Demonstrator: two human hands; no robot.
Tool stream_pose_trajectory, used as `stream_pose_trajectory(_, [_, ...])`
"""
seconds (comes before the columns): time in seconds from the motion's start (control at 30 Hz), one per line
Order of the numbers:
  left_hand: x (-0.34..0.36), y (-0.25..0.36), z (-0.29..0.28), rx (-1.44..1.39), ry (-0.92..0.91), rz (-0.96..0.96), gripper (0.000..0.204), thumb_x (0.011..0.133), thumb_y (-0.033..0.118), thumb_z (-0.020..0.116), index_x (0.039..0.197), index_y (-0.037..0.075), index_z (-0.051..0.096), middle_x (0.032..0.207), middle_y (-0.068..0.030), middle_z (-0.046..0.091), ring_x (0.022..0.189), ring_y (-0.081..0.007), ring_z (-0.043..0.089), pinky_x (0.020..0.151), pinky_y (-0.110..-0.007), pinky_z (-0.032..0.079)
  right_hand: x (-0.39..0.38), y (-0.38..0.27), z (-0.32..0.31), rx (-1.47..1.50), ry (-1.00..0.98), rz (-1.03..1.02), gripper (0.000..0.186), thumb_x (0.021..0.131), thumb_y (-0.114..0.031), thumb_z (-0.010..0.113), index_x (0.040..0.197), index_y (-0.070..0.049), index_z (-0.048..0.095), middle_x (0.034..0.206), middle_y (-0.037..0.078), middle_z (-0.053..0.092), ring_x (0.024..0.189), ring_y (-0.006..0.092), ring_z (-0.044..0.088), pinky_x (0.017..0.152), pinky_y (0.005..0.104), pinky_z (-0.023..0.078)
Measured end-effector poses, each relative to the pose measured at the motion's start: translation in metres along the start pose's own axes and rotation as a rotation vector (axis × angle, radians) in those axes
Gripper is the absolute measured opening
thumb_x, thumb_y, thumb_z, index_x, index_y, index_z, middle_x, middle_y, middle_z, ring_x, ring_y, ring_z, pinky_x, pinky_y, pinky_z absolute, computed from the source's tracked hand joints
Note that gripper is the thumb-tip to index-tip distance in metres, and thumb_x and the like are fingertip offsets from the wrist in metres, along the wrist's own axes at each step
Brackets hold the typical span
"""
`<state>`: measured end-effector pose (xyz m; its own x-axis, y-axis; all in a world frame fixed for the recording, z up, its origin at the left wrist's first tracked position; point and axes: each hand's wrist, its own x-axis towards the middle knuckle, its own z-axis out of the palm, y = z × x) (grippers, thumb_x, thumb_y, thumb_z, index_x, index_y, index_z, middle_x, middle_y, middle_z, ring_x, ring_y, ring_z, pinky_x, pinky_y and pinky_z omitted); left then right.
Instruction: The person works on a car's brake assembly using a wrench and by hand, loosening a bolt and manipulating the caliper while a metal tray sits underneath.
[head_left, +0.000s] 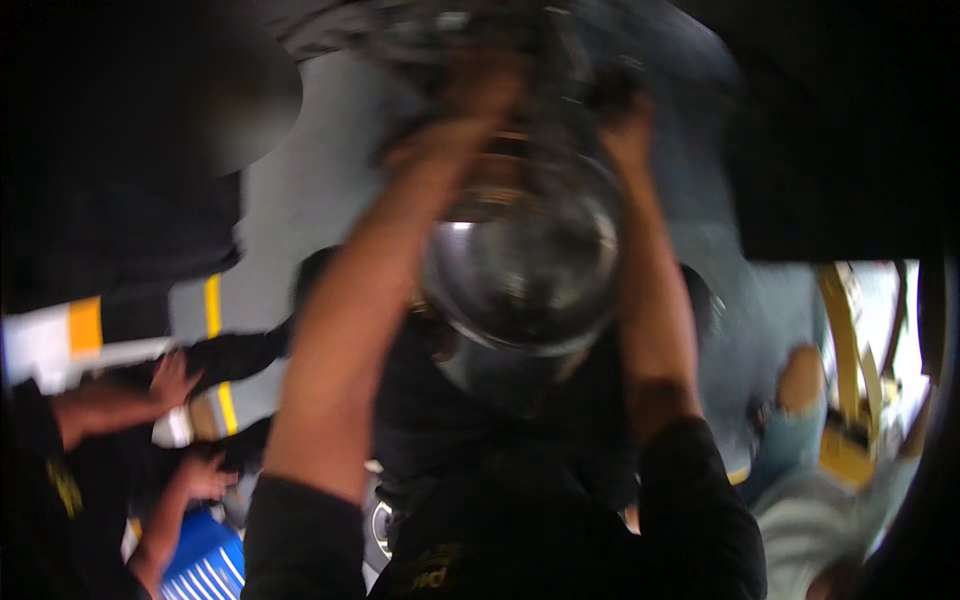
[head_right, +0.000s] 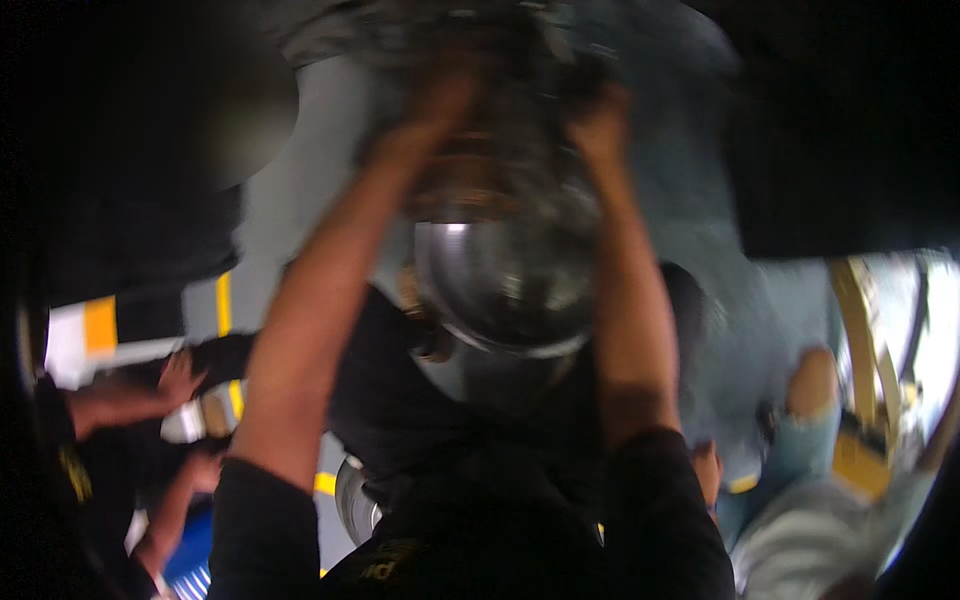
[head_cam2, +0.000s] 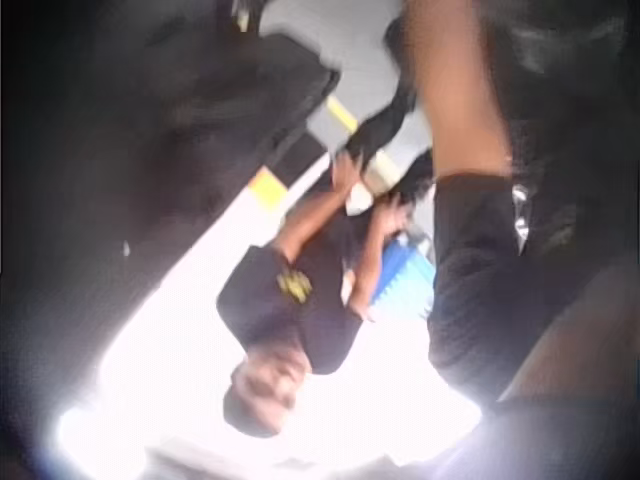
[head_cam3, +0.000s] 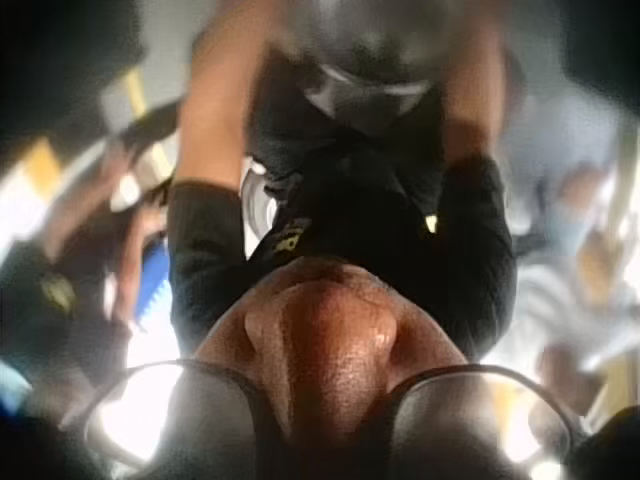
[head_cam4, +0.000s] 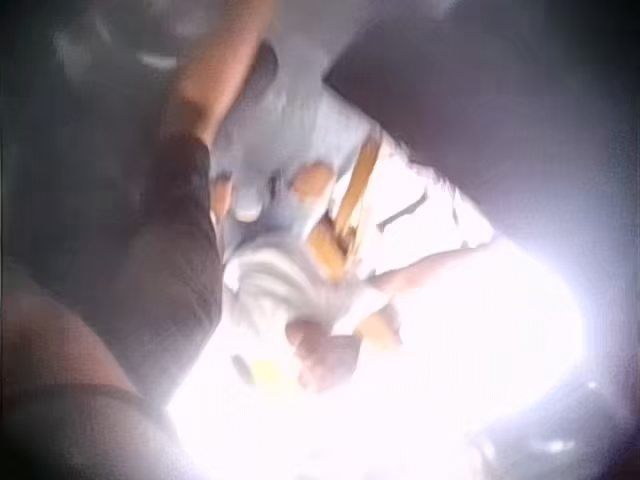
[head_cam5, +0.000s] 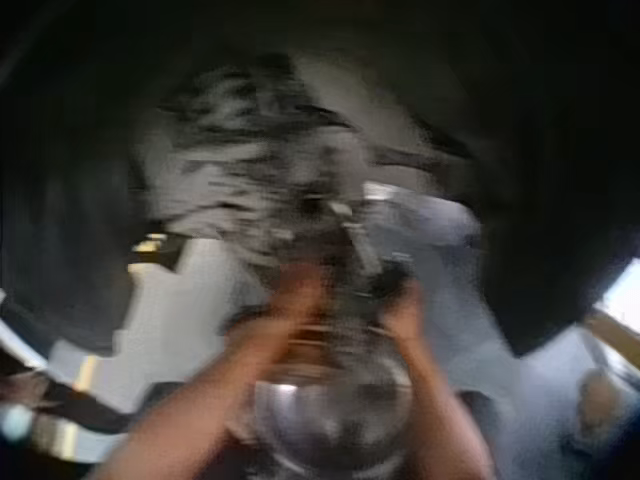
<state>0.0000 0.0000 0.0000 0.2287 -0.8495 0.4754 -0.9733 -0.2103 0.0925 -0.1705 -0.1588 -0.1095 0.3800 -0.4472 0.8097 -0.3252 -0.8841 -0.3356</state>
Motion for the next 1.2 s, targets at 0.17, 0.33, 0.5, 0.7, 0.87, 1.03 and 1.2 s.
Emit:
stream_pose_trajectory(0.17, [0.009,0.007,-0.034,0.129,0.027,0.139,0.022,0.091,0.019,0.064,0.108,0.021,0.077,0.136,-0.0026,0.061,0.136,-0.0294,0.049,0.110,-0.058,0.037,0.039,-0.038,-0.018,0.400,-0.012,0.344,0.021,0.099,-0.019,0.061,0.091,0.000,0.068,0.083,0.021,0.068,0.072,0.0419,0.064,0.063,0.0442,0.051])
stream_pose_trajectory(0.33, [0.014,0.012,-0.048,0.085,-0.063,0.120,0.020,0.091,0.017,0.066,0.108,0.013,0.076,0.134,-0.0088,0.061,0.133,-0.0334,0.051,0.106,-0.048,0.047,0.038,-0.047,-0.015,0.373,0.051,0.326,0.030,0.104,-0.024,0.060,0.091,0.002,0.068,0.077,0.019,0.070,0.069,0.0339,0.069,0.067,0.0420,0.051])
stream_pose_trajectory(0.5, [0.012,0.018,-0.049,0.136,-0.079,0.118,0.024,0.091,0.016,0.068,0.112,0.005,0.075,0.135,-0.0117,0.061,0.132,-0.0362,0.050,0.109,-0.048,0.044,0.037,-0.052,-0.022,0.313,0.018,0.387,0.029,0.103,-0.024,0.061,0.093,0.002,0.069,0.079,0.024,0.069,0.073,0.0433,0.066,0.067,0.0453,0.050])
stream_pose_trajectory(0.7, [0.012,0.017,-0.053,0.111,-0.054,0.167,0.026,0.089,0.013,0.071,0.114,0.004,0.074,0.138,-0.0125,0.060,0.134,-0.0370,0.048,0.112,-0.047,0.042,0.047,-0.064,-0.036,0.428,-0.025,0.428,0.029,0.100,-0.023,0.060,0.096,0.004,0.069,0.089,0.030,0.067,0.086,0.0544,0.062,0.073,0.0574,0.049])
stream_pose_trajectory(0.87, [0.010,0.019,-0.055,0.102,-0.040,0.162,0.025,0.091,0.018,0.069,0.112,0.006,0.076,0.137,-0.0115,0.061,0.135,-0.0375,0.047,0.114,-0.048,0.040,0.049,-0.073,-0.036,0.461,-0.026,0.318,0.027,0.099,-0.022,0.061,0.097,0.004,0.070,0.090,0.032,0.066,0.088,0.0543,0.062,0.075,0.0574,0.051])
stream_pose_trajectory(1.03, [0.012,0.014,-0.050,0.103,-0.067,0.148,0.023,0.092,0.018,0.068,0.111,0.008,0.077,0.135,-0.0124,0.061,0.136,-0.0370,0.046,0.114,-0.049,0.040,0.047,-0.072,-0.018,0.329,-0.236,0.175,0.024,0.098,-0.022,0.065,0.100,0.001,0.069,0.097,0.027,0.067,0.094,0.0495,0.063,0.077,0.0492,0.053])
stream_pose_trajectory(1.2, [0.013,0.014,-0.048,0.168,-0.065,0.124,0.020,0.092,0.023,0.069,0.110,0.021,0.078,0.137,-0.0023,0.059,0.137,-0.0286,0.046,0.110,-0.064,0.034,0.015,-0.029,0.025,0.309,-0.192,0.472,0.023,0.100,-0.021,0.062,0.104,0.001,0.069,0.099,0.025,0.070,0.090,0.0432,0.069,0.078,0.0492,0.057])
